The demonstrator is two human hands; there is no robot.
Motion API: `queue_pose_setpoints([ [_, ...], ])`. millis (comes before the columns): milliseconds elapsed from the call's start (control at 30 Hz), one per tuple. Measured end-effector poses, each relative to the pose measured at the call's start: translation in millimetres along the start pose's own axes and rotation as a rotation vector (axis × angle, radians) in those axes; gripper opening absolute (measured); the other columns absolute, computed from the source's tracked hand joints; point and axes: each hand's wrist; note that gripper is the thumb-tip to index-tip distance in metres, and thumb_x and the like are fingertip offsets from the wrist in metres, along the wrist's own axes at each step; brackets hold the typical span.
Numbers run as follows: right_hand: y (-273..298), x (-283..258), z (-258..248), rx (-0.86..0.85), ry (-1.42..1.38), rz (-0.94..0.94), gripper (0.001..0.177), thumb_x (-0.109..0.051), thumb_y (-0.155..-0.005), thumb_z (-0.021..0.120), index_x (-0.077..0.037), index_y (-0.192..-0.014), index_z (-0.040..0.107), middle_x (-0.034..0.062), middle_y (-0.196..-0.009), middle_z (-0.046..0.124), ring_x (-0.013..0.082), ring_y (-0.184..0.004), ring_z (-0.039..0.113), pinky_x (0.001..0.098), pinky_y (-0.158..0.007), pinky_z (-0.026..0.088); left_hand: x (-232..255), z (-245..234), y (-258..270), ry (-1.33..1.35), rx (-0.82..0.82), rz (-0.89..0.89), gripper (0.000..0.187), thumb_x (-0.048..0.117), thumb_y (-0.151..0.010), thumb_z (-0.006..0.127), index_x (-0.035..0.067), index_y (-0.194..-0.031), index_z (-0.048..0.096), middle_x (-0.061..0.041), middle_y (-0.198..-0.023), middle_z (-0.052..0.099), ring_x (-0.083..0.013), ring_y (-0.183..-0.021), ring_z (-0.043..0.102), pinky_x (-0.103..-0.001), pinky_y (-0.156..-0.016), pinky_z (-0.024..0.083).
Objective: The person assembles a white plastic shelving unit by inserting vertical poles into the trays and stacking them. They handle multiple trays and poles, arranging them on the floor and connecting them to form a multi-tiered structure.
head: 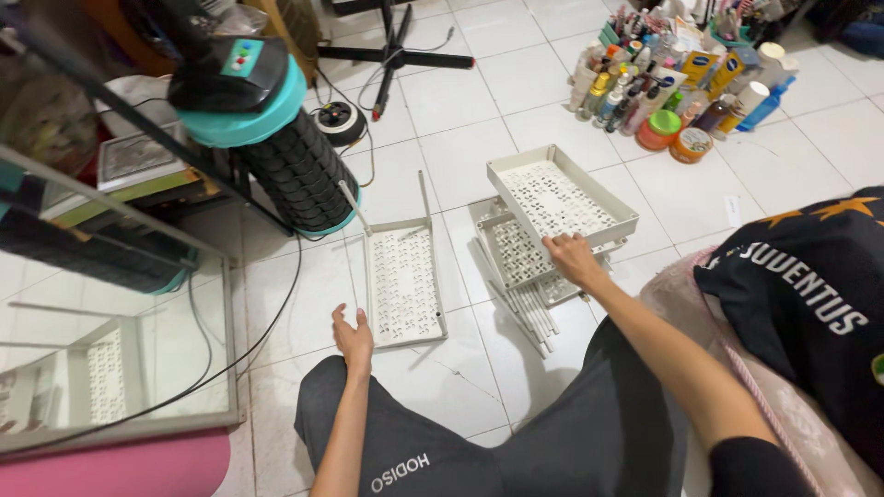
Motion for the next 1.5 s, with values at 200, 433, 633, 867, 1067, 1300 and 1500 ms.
queue_pose_setpoints([
  [200,31.0,4.8,49.3,-0.196,-0.075,0.063,0.019,-0.001,-0.07,0.05,-0.004,-0.089,0.05,0.0104,-0.076,0.059,0.0259,-0.079,0.058,0.0389,-0.069,0.044,40.2,6.6,30.7,-0.233,0.111,0.438,0.05,0.031,-0.086,0.049,0.005,-0.127,0.037,-0.026,-0.138,0.019,-0.0404,-0.13,0.007,-0.057,-0.101,0.005],
  [433,62.5,14.3,98.8,-0.349,-0.218,0.214,0.014,-0.003,-0.073,0.051,-0.007,-0.085,0.053,0.0131,-0.088,0.059,0.0314,-0.091,0.055,0.0395,-0.077,0.045,69.8,15.8,56.0,-0.193,-0.397,0.503,0.049,0.032,-0.086,0.047,0.008,-0.127,0.039,-0.015,-0.131,0.038,-0.0306,-0.127,0.027,-0.047,-0.105,0.013],
  [633,81.8,11.9,91.0,-0.594,-0.27,0.295,0.055,-0.012,-0.057,0.07,-0.006,-0.107,0.047,0.0136,-0.096,0.054,0.0292,-0.095,0.049,0.0384,-0.08,0.04,97.7,28.4,83.6,-0.309,-0.744,0.645,0.06,0.04,-0.073,0.064,0.011,-0.121,0.044,-0.015,-0.128,0.039,-0.0327,-0.12,0.032,-0.045,-0.101,0.018],
  [867,109.5,7.6,127.1,-0.457,-0.002,0.103,0.025,-0.001,-0.067,0.056,-0.008,-0.091,0.054,0.0071,-0.091,0.055,0.0226,-0.094,0.05,0.035,-0.079,0.04,106.5,33.1,90.8,-0.355,-0.767,0.561,0.059,0.042,-0.068,0.066,0.011,-0.116,0.049,-0.015,-0.129,0.036,-0.0333,-0.118,0.033,-0.042,-0.096,0.029],
  [1067,80.7,24.4,130.2,-0.334,0.038,0.133,0.01,-0.004,-0.068,0.052,-0.011,-0.069,0.059,0.0057,-0.087,0.054,0.0225,-0.091,0.05,0.0367,-0.084,0.039,107.0,33.9,97.3,-0.411,-0.763,0.565,0.056,0.043,-0.072,0.062,0.008,-0.116,0.05,-0.016,-0.13,0.036,-0.0332,-0.119,0.032,-0.042,-0.097,0.028],
  [1300,62.0,31.6,143.2,-0.325,-0.062,0.121,0.009,-0.008,-0.071,0.055,-0.01,-0.078,0.058,0.0067,-0.09,0.053,0.0231,-0.091,0.05,0.037,-0.076,0.042,112.7,31.2,104.5,-0.458,-0.791,0.558,0.054,0.043,-0.078,0.056,0.008,-0.118,0.049,-0.018,-0.13,0.033,-0.0359,-0.117,0.035,-0.044,-0.095,0.029],
  [1500,52.2,25.6,147.7,-0.249,-0.146,0.031,0.017,-0.003,-0.066,0.057,-0.009,-0.082,0.056,0.0069,-0.089,0.053,0.0235,-0.092,0.051,0.0374,-0.078,0.044,117.1,32.0,107.4,-0.436,-0.858,0.442,0.053,0.042,-0.078,0.054,0.007,-0.117,0.049,-0.016,-0.132,0.031,-0.0353,-0.103,0.05,-0.041,-0.089,0.039],
])
Point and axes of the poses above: each hand's wrist, its own y-axis away from the middle knuckle, its own z-axis out of the palm, x = y × z
